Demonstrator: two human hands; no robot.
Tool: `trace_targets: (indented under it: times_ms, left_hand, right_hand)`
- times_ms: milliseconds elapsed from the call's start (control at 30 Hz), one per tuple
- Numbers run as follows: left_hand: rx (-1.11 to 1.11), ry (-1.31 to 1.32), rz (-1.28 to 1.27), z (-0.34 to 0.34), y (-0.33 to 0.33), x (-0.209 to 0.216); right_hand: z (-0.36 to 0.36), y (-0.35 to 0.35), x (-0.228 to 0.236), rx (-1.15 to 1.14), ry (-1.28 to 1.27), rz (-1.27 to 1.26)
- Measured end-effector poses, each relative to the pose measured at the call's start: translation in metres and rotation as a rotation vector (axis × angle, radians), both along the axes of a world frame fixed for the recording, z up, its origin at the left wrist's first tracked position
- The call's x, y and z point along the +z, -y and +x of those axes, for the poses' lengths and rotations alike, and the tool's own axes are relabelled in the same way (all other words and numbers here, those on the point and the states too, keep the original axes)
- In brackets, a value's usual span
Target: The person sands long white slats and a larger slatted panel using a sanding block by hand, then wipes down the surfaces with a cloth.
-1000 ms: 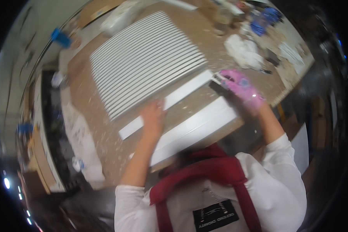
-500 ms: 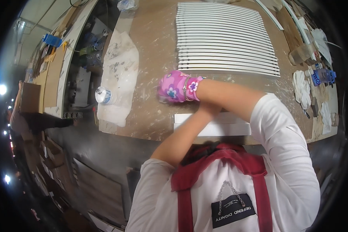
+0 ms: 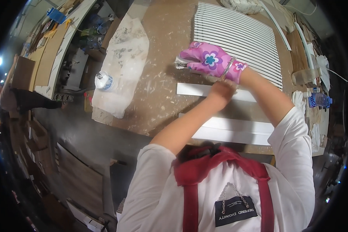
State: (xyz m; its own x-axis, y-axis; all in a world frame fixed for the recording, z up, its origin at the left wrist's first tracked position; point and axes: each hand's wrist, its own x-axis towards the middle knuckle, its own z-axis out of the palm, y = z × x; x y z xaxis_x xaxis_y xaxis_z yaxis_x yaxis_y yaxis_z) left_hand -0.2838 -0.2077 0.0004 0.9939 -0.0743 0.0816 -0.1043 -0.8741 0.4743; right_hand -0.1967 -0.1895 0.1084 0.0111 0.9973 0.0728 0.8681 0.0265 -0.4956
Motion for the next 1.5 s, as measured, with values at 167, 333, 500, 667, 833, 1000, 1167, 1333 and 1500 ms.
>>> trace_targets:
  times_ms: [167,333,500,667,833,1000,1167,1333,1500]
  left_hand:
    - [0.092,0.042,-0.504,-0.006,0.013,-0.062]
    - [0.044,0.101,-1.087,-0.011,0.016,-0.056]
    - [0.153,0.417,-0.183,-0.005,0.009,-0.056]
    - [0.008,0.007,-0.004,-0.007,0.011,-0.018]
    - [-0.088,0.137,-0.121,-0.023,0.022,-0.016]
    - [-0.080,0.042,-0.162,-0.024,0.030,0.008]
    - [-0.091,0.068,-0.121,-0.023,0.032,0.005]
    - [-0.050,0.043,-0.079,-0.027,0.032,0.005]
    - [-0.081,0.059,-0.059,-0.024,0.034,0.006]
  right_hand:
    - [-0.043,-0.017,-0.027,0.182,0.154,-0.009]
    - [-0.061,-0.034,-0.039,0.150,0.430,-0.300]
    - [-0.028,-0.021,0.002,-0.026,0.459,-0.158]
    - [0.037,0.176,0.033,-0.591,-0.034,0.232]
    - [0.031,0.396,-0.047,-1.385,-0.640,0.456]
    - [0.011,0.434,-0.093,-1.333,-0.305,0.180]
    - [0.016,0.387,-0.104,-1.329,-0.183,0.102]
    - [-0.008,0.414,-0.084,-1.134,-0.123,-0.163]
    - [-0.006,0.407,-0.067,-1.170,0.053,0.047]
